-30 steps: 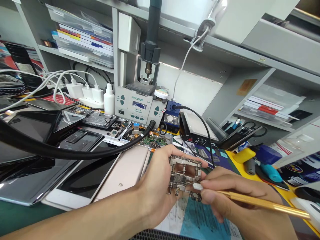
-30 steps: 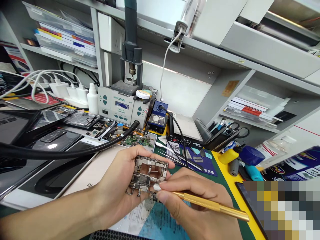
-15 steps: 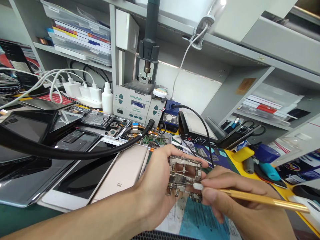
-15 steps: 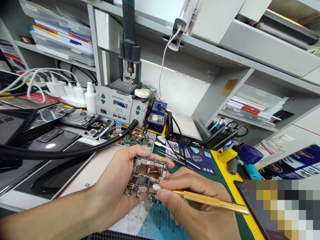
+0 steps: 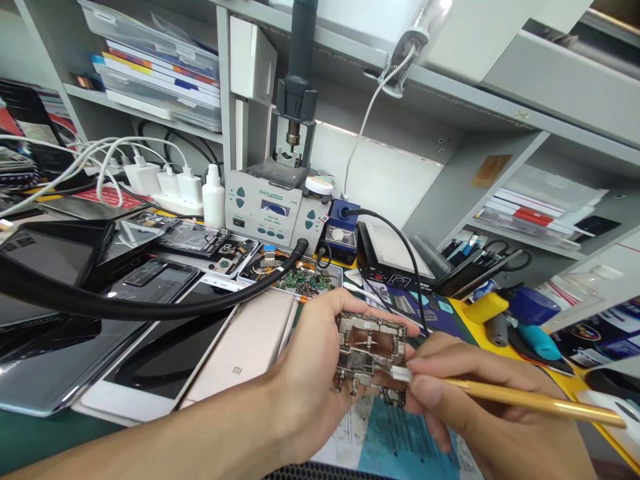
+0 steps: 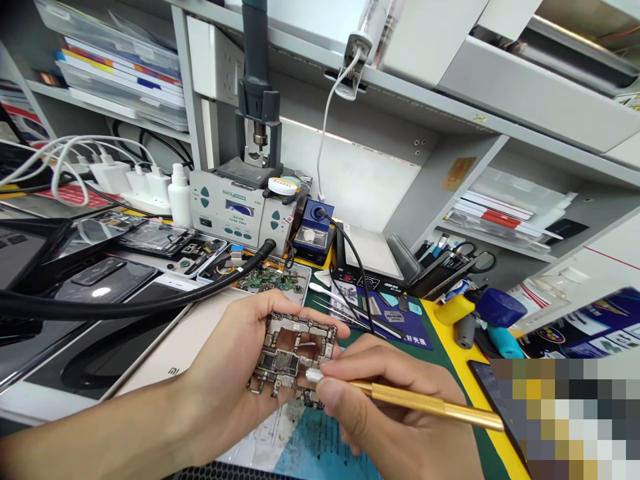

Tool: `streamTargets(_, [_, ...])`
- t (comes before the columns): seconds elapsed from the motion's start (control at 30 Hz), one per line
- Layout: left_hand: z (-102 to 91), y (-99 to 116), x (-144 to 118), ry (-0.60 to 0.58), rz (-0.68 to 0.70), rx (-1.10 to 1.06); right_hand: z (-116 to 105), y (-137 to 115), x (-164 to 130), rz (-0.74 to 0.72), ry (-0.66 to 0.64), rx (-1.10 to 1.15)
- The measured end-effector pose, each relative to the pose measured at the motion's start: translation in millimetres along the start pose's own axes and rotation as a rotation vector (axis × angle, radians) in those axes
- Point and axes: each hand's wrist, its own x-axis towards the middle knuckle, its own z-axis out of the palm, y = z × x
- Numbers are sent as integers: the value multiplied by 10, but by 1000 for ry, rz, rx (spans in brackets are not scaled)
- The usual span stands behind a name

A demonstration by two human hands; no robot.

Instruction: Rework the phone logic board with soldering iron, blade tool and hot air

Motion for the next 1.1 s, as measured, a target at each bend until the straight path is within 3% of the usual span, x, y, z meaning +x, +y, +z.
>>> streamTargets(1.1, [14,-16,-6,-32,9,2,-7,-13,-35,17,20,53])
